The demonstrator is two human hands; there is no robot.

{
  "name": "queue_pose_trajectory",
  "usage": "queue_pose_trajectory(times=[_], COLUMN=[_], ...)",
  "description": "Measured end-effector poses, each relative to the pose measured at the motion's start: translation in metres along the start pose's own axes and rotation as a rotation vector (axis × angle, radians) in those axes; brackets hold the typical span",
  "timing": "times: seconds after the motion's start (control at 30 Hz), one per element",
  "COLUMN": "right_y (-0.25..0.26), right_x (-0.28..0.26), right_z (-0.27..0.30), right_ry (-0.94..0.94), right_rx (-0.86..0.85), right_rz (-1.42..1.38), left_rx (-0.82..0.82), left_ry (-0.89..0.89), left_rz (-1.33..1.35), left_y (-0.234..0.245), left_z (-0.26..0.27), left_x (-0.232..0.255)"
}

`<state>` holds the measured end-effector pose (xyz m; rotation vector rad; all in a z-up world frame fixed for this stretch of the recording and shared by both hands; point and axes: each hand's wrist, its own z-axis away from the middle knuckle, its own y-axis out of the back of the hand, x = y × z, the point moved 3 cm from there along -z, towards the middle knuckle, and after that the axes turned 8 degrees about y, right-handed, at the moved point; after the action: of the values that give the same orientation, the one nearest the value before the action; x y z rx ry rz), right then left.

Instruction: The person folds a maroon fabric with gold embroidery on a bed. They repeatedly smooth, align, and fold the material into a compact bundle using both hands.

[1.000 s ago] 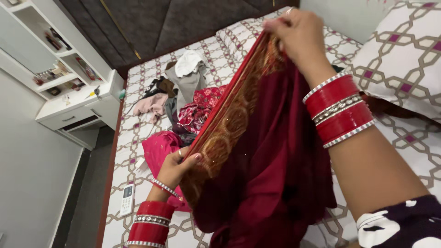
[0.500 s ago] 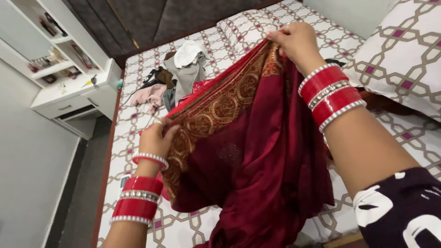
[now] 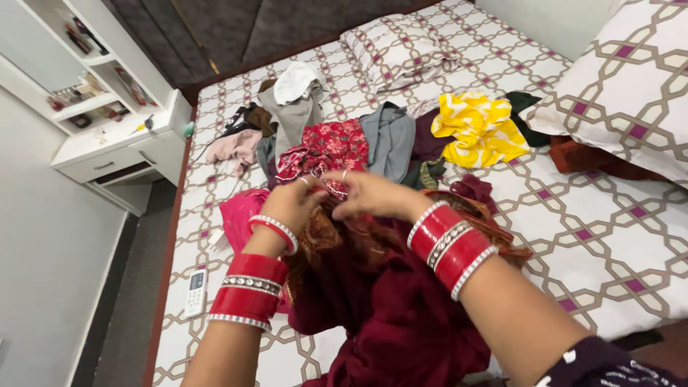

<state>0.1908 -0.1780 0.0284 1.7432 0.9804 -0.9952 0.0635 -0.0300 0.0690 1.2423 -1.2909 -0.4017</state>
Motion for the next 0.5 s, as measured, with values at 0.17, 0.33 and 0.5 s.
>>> queue_pose_trajectory(times=[0.17, 0.33, 0.5], right_y=[-0.025, 0.009, 0.085], right_x=[0.008, -0.021, -0.070], right_z=[0.007, 0.004, 0.008], right_ry=[0.007, -0.186, -0.211], right_rx=[-0.110, -0.090, 0.090], right_rz=[-0.016, 0.027, 0.340], left_rx=[-0.159, -0.252, -0.350], left_ry=[-0.097, 0.026, 0.291], left_rz=[0.098, 0.251, 0.218], left_y=[0.014, 0.019, 0.017], left_z=[0.018, 0.035, 0.052], left_x=[0.012, -0.015, -0.074])
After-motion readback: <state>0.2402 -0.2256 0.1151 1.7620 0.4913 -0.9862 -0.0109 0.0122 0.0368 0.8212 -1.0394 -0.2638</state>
